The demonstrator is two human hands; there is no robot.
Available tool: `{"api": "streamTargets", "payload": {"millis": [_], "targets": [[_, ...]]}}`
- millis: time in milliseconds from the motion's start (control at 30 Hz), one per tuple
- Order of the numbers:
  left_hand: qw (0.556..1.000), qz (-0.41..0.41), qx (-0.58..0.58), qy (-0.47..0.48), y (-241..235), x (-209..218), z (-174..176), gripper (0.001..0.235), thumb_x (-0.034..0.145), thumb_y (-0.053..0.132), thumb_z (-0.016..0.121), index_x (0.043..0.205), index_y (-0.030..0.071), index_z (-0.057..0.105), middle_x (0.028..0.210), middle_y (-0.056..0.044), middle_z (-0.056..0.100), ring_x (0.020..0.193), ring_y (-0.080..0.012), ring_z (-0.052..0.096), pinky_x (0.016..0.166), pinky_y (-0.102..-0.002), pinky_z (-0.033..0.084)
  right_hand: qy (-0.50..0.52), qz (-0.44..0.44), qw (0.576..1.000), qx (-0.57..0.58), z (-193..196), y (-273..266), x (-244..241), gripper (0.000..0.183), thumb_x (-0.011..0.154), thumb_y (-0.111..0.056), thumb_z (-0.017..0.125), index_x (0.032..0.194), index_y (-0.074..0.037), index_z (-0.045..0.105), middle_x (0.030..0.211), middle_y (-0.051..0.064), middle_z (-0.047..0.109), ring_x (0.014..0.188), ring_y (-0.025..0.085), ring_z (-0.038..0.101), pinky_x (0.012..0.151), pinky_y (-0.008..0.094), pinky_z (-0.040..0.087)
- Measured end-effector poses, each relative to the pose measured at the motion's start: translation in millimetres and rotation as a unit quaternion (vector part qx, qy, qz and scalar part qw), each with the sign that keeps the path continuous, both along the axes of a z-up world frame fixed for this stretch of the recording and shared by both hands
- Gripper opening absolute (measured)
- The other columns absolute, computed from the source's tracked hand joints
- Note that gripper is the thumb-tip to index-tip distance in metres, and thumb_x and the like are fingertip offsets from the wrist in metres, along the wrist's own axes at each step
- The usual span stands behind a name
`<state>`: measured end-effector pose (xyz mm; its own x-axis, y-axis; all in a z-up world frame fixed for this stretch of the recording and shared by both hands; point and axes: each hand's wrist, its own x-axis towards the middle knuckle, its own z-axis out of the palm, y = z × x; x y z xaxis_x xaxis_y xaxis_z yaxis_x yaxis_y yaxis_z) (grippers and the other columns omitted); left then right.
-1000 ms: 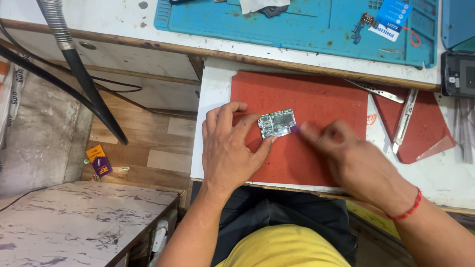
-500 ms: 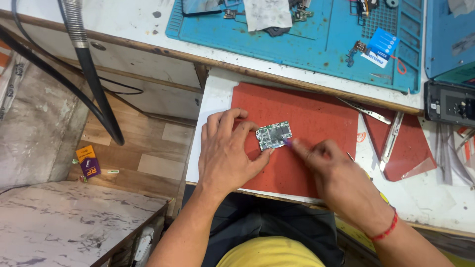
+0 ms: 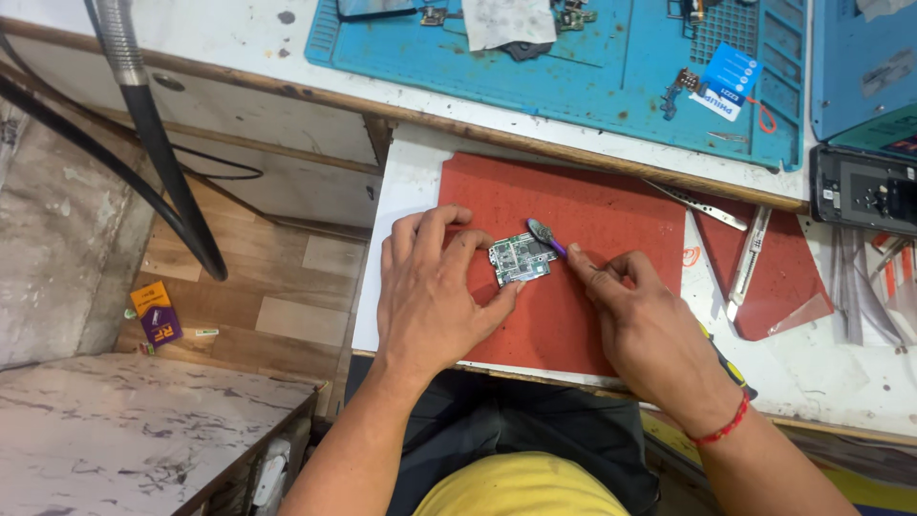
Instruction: The person cleans a small electronic circuit board using a toothbrush. They scrub the surface of the board repeatedly on a red work mat, occasionally flipping the board to clean different sides.
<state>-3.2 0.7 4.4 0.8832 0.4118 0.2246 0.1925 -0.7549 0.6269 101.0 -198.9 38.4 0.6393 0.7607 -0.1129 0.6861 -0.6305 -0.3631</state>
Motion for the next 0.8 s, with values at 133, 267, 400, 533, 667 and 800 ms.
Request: {"api": "streamTargets", "payload": {"millis": [133, 267, 400, 533, 667, 800], "targets": [[1.000, -0.003, 0.005, 0.003, 0, 0, -1, 0.044, 0.069, 0.037, 0.088, 0.101, 0.010, 0.073, 0.126, -0.006, 0.057, 0.121, -0.0301, 0.047, 0.100, -0.048, 0.039, -0.009, 0.010, 1.000, 0.018, -2, 1, -3, 0.063, 0.086, 0.000, 0.058, 0.146, -0.019, 0.058, 0.100, 0.017, 0.063, 0.072, 0.039, 0.067, 0.063, 0.048, 0.054], [1.000, -0.003, 0.004, -0.001, 1, 0, -2, 0.043, 0.069, 0.037, 0.087, 0.101, 0.011, 0.074, 0.126, -0.005, 0.057, 0.121, -0.0300, 0.047, 0.100, -0.048, 0.039, 0.015, -0.016, 0.998, -0.052, -3, 2, -10, 0.072, 0.082, 0.002, 0.057, 0.150, -0.023, 0.059, 0.100, 0.017, 0.062, 0.068, 0.039, 0.067, 0.061, 0.048, 0.054], [1.000, 0.000, 0.000, 0.002, 1, 1, -2, 0.043, 0.069, 0.037, 0.087, 0.101, 0.011, 0.074, 0.126, -0.004, 0.057, 0.121, -0.0294, 0.047, 0.101, -0.048, 0.040, -0.007, 0.010, 0.999, 0.035, -2, 3, -5, 0.062, 0.086, 0.002, 0.058, 0.146, -0.015, 0.059, 0.100, 0.017, 0.062, 0.075, 0.039, 0.067, 0.066, 0.047, 0.055], [1.000, -0.006, -0.001, 0.003, 1, 0, -3, 0.044, 0.070, 0.037, 0.087, 0.102, 0.010, 0.074, 0.127, -0.005, 0.056, 0.121, -0.0298, 0.047, 0.100, -0.047, 0.040, 0.013, -0.019, 1.000, -0.007, -3, 1, -7, 0.063, 0.085, 0.003, 0.058, 0.145, -0.017, 0.059, 0.102, 0.017, 0.063, 0.076, 0.038, 0.067, 0.066, 0.047, 0.055], [1.000, -0.007, -0.002, -0.003, 1, -1, -3, 0.046, 0.072, 0.039, 0.087, 0.105, 0.009, 0.074, 0.127, -0.006, 0.056, 0.121, -0.0297, 0.047, 0.101, -0.047, 0.040, 0.067, 0.012, 0.998, -0.015, 0, -13, -10, 0.066, 0.081, 0.004, 0.058, 0.143, -0.017, 0.060, 0.098, 0.015, 0.063, 0.075, 0.035, 0.067, 0.067, 0.045, 0.054], [1.000, -0.015, 0.013, -0.016, 0, -3, -5, 0.047, 0.076, 0.040, 0.086, 0.107, 0.007, 0.074, 0.124, -0.007, 0.057, 0.119, -0.0299, 0.047, 0.099, -0.048, 0.040, 0.042, -0.039, 0.998, 0.022, -2, -19, -8, 0.056, 0.087, 0.000, 0.060, 0.140, -0.017, 0.063, 0.102, 0.015, 0.063, 0.077, 0.035, 0.067, 0.067, 0.044, 0.053]]}}
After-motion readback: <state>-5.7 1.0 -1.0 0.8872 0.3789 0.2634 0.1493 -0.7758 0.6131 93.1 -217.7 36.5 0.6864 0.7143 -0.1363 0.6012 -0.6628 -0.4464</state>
